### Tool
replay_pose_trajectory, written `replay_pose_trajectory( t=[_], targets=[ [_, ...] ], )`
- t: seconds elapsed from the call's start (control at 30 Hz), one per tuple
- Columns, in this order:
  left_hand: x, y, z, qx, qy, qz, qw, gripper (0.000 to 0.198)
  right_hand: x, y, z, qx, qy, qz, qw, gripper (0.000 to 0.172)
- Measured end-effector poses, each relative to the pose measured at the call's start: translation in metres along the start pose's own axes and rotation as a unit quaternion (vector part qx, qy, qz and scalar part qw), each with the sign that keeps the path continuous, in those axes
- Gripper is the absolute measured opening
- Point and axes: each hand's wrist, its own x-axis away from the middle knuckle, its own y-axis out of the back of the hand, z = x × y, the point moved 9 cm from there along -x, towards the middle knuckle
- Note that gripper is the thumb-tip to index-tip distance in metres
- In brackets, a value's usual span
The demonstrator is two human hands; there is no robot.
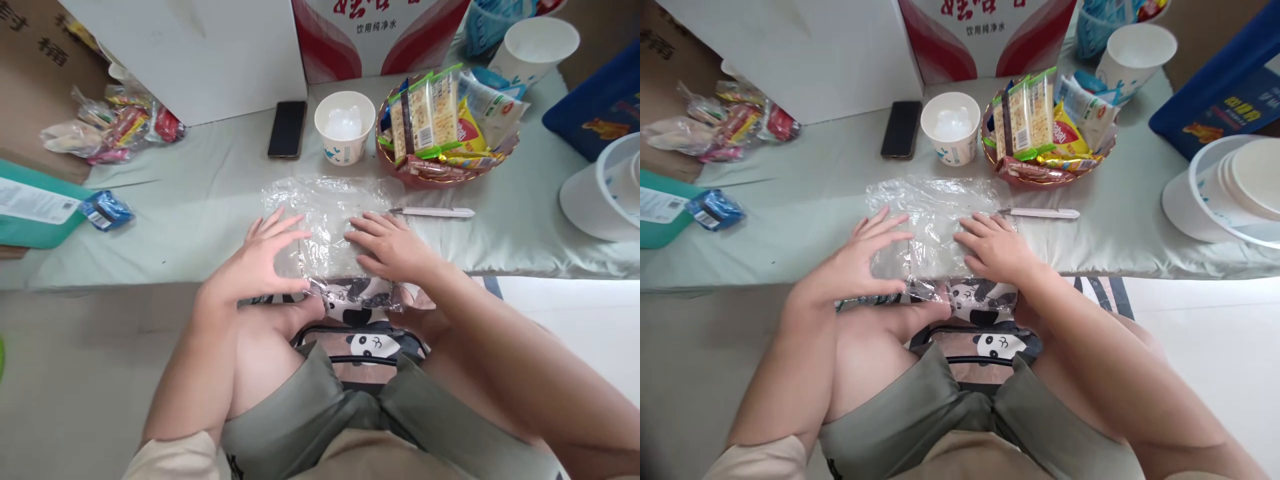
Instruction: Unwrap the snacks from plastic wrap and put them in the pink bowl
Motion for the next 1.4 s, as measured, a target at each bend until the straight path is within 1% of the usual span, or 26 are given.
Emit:
replay_pose_trajectory(
  t=[0.07,0.13,0.2,0.27,0.3,0.33,0.37,0.47,0.5,0.57,0.6,0.63,0.67,0.73,0.8,0.9,0.97,1.03,1.1,1.17,1.23,1.27,1.37,1.4],
  targets=[
    [0.016,-0.009,-0.011,-0.026,-0.011,0.031,0.999,0.086,-0.001,0.001,0.0,-0.005,0.0,0.005,1.0,0.051],
    [0.026,-0.014,-0.018,-0.066,0.008,0.027,0.997,0.077,-0.002,0.002,-0.001,-0.012,0.003,0.004,1.0,0.051],
    [0.029,-0.012,-0.024,-0.097,0.021,-0.006,0.995,0.057,-0.002,0.001,-0.003,-0.018,0.008,-0.003,1.0,0.051],
    [0.028,-0.009,-0.031,-0.108,0.005,-0.029,0.994,0.032,-0.001,0.0,-0.004,-0.022,0.012,-0.009,1.0,0.05],
    [0.026,-0.007,-0.033,-0.106,-0.011,-0.035,0.994,0.024,-0.001,0.0,-0.004,-0.024,0.013,-0.012,1.0,0.05],
    [0.025,-0.004,-0.035,-0.1,-0.03,-0.041,0.994,0.023,-0.001,0.0,-0.005,-0.026,0.013,-0.014,0.999,0.049],
    [0.024,0.0,-0.037,-0.091,-0.049,-0.05,0.993,0.026,-0.001,0.0,-0.005,-0.028,0.013,-0.016,0.999,0.049],
    [0.028,0.014,-0.045,-0.037,-0.109,-0.099,0.988,0.032,-0.001,0.0,-0.006,-0.034,0.013,-0.018,0.999,0.049],
    [0.03,0.015,-0.048,-0.023,-0.123,-0.107,0.986,0.029,-0.001,0.0,-0.006,-0.035,0.013,-0.019,0.999,0.049],
    [0.033,0.006,-0.054,-0.035,-0.121,-0.093,0.988,0.016,-0.001,0.001,-0.006,-0.036,0.015,-0.02,0.999,0.049],
    [0.032,-0.003,-0.056,-0.059,-0.104,-0.078,0.99,0.019,-0.001,0.001,-0.005,-0.036,0.016,-0.02,0.999,0.05],
    [0.031,-0.013,-0.056,-0.092,-0.079,-0.063,0.991,0.038,-0.001,0.001,-0.005,-0.035,0.017,-0.019,0.999,0.05],
    [0.029,-0.02,-0.056,-0.119,-0.055,-0.057,0.99,0.053,-0.001,0.001,-0.005,-0.034,0.017,-0.018,0.999,0.05],
    [0.025,-0.03,-0.054,-0.156,-0.02,-0.06,0.986,0.066,-0.001,0.0,-0.006,-0.03,0.015,-0.014,0.999,0.05],
    [0.019,-0.034,-0.048,-0.17,0.007,-0.057,0.984,0.074,-0.001,-0.002,-0.006,-0.033,0.013,-0.01,0.999,0.05],
    [0.015,-0.036,-0.027,-0.158,0.065,-0.028,0.985,0.092,0.0,-0.003,-0.007,-0.052,0.007,-0.019,0.998,0.052],
    [0.015,-0.037,-0.014,-0.147,0.097,-0.002,0.984,0.1,0.0,0.002,-0.011,-0.071,-0.004,-0.05,0.996,0.057],
    [0.016,-0.039,-0.008,-0.137,0.11,0.015,0.984,0.104,-0.001,0.009,-0.018,-0.097,-0.022,-0.097,0.99,0.063],
    [0.016,-0.042,-0.008,-0.128,0.111,0.015,0.985,0.104,-0.003,0.017,-0.029,-0.128,-0.047,-0.144,0.98,0.068],
    [0.015,-0.042,-0.014,-0.124,0.098,0.0,0.987,0.104,-0.007,0.023,-0.04,-0.155,-0.076,-0.175,0.969,0.071],
    [0.012,-0.04,-0.025,-0.127,0.069,-0.023,0.989,0.098,-0.011,0.027,-0.048,-0.175,-0.1,-0.188,0.961,0.072],
    [0.011,-0.038,-0.032,-0.132,0.046,-0.038,0.989,0.089,-0.013,0.028,-0.05,-0.181,-0.108,-0.19,0.959,0.073],
    [0.009,-0.03,-0.053,-0.145,-0.033,-0.077,0.986,0.047,-0.015,0.035,-0.048,-0.174,-0.109,-0.19,0.96,0.071],
    [0.009,-0.027,-0.057,-0.144,-0.054,-0.086,0.984,0.037,-0.013,0.039,-0.045,-0.164,-0.104,-0.192,0.962,0.067]
  ],
)
